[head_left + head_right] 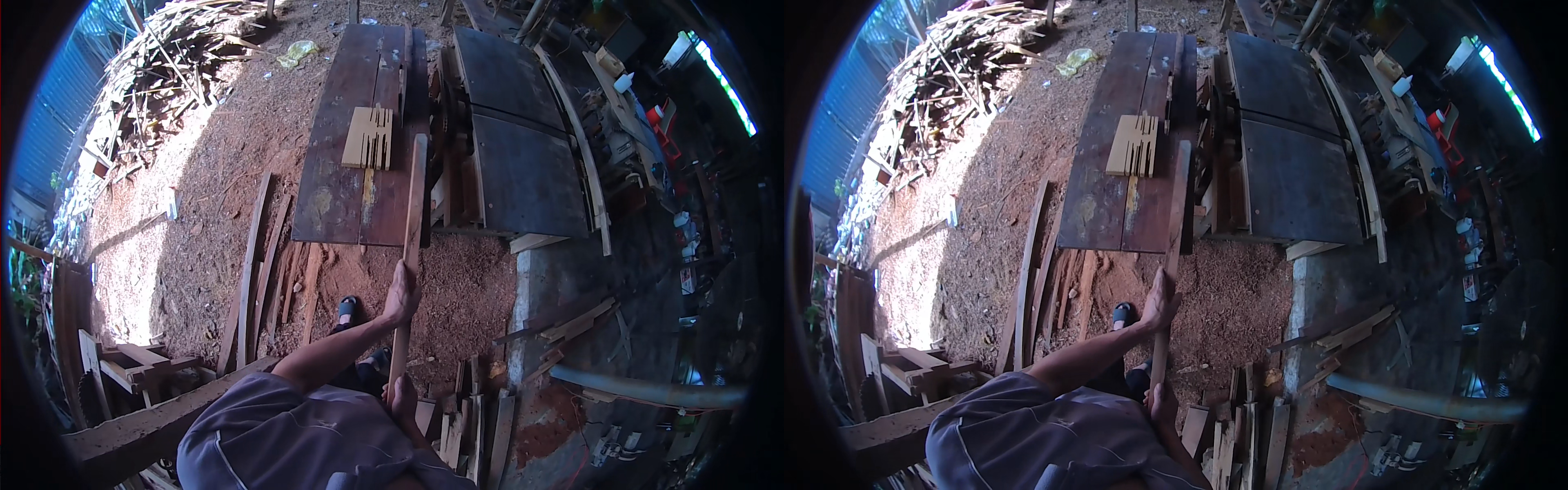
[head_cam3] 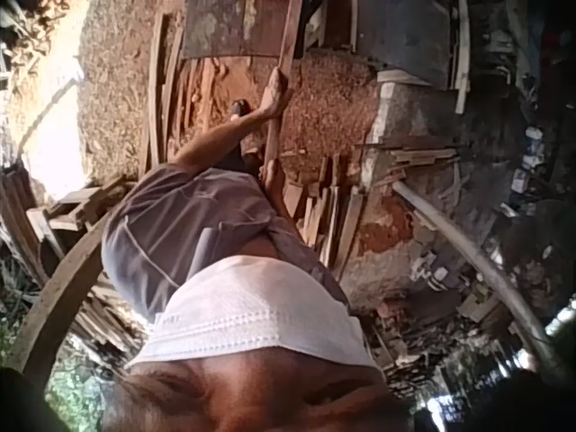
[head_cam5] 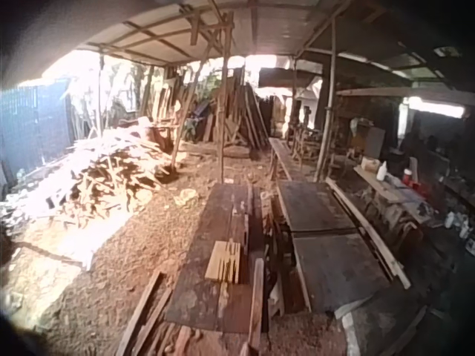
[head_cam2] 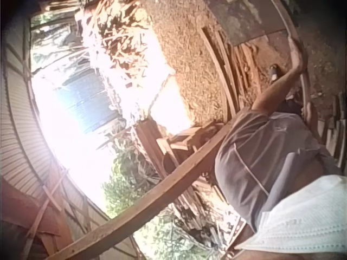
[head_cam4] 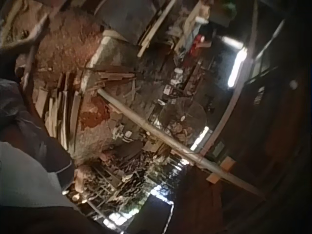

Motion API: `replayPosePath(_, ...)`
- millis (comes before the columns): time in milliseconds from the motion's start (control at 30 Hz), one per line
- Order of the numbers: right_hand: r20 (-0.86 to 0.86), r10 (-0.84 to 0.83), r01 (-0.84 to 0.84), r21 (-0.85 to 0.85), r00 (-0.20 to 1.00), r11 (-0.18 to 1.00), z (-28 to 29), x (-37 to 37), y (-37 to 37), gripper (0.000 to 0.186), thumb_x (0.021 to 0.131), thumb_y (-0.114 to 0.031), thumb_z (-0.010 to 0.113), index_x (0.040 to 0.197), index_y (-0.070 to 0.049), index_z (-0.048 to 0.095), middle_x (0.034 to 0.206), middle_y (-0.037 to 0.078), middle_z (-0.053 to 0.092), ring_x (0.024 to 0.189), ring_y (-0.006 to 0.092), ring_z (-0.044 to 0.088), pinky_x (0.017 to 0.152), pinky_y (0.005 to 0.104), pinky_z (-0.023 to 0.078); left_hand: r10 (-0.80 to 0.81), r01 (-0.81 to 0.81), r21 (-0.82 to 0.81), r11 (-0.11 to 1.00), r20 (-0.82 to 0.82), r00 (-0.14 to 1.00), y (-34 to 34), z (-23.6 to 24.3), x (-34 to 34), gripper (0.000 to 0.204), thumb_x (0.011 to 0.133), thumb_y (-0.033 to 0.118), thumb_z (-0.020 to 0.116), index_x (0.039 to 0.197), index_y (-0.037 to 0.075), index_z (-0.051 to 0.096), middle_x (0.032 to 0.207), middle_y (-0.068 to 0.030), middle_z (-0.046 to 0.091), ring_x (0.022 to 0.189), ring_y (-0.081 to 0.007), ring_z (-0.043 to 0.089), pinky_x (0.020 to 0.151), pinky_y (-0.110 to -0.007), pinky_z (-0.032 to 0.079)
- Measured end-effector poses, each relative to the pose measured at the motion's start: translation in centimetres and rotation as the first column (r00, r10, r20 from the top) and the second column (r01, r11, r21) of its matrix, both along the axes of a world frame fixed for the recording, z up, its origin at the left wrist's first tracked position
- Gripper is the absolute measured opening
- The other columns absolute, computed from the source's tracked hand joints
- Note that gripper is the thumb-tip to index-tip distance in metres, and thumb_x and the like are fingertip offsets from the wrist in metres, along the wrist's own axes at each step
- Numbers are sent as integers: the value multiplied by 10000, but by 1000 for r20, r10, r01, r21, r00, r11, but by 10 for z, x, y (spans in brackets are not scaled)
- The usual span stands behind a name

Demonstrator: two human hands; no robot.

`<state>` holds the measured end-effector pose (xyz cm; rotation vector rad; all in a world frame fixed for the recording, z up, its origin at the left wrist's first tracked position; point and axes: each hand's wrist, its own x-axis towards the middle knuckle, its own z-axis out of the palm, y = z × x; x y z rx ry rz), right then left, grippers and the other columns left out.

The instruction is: The person puts on a face mask, measures the blade spacing on a table saw using a tape measure and wooden block, cuts a wooden plank on the saw, and sorts through wooden boards on the ground.

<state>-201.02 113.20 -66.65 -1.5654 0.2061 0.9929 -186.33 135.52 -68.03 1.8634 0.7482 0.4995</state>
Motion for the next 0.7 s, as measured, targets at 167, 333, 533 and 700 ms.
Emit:
replayPosePath(167, 242, -57, 88, -121, 969, 989, 32, -19, 1, 418, 982, -420, 463, 1103, -31, 555, 715, 70, 646, 592, 153, 632, 564, 317, 508, -190, 193, -206, 959, 34, 981, -25, 28, 15, 867, 736, 130, 683, 1464, -37, 243, 1178, -268, 514, 1124, -403, 529, 974, -423, 454)
replayPosePath(333, 112, -51, 46, 47, 992, 998, 0, -9, -45, 435, 986, -428, 448, 1172, -47, 548, 737, 53, 637, 629, 143, 633, 584, 305, 515, -67, 69, -74, 995, 27, 997, -37, 70, -11, 898, 766, 83, 658, 1499, -1, 146, 1255, -262, 427, 1155, -414, 453, 1007, -448, 411)
replayPosePath(533, 117, 185, -177, -77, 976, 981, -5, -6, -32, 428, 994, -412, 466, 1213, -54, 549, 714, 43, 636, 567, 131, 615, 544, 294, 507, 79, -67, 135, 989, -86, 993, -16, 16, -27, 827, 777, 123, 611, 1459, -49, 176, 1398, -279, 330, 1313, -435, 321, 1123, -473, 271)
replayPosePath(700, 30, 154, -150, -91, 988, 984, 12, 13, 15, 448, 987, -463, 470, 1153, -58, 565, 704, 34, 618, 551, 118, 604, 511, 278, 495, 137, -82, 225, 971, -238, 962, 21, 11, -7, 854, 765, 222, 614, 1465, -44, 203, 1533, -240, 218, 1455, -384, 132, 1178, -513, 106)
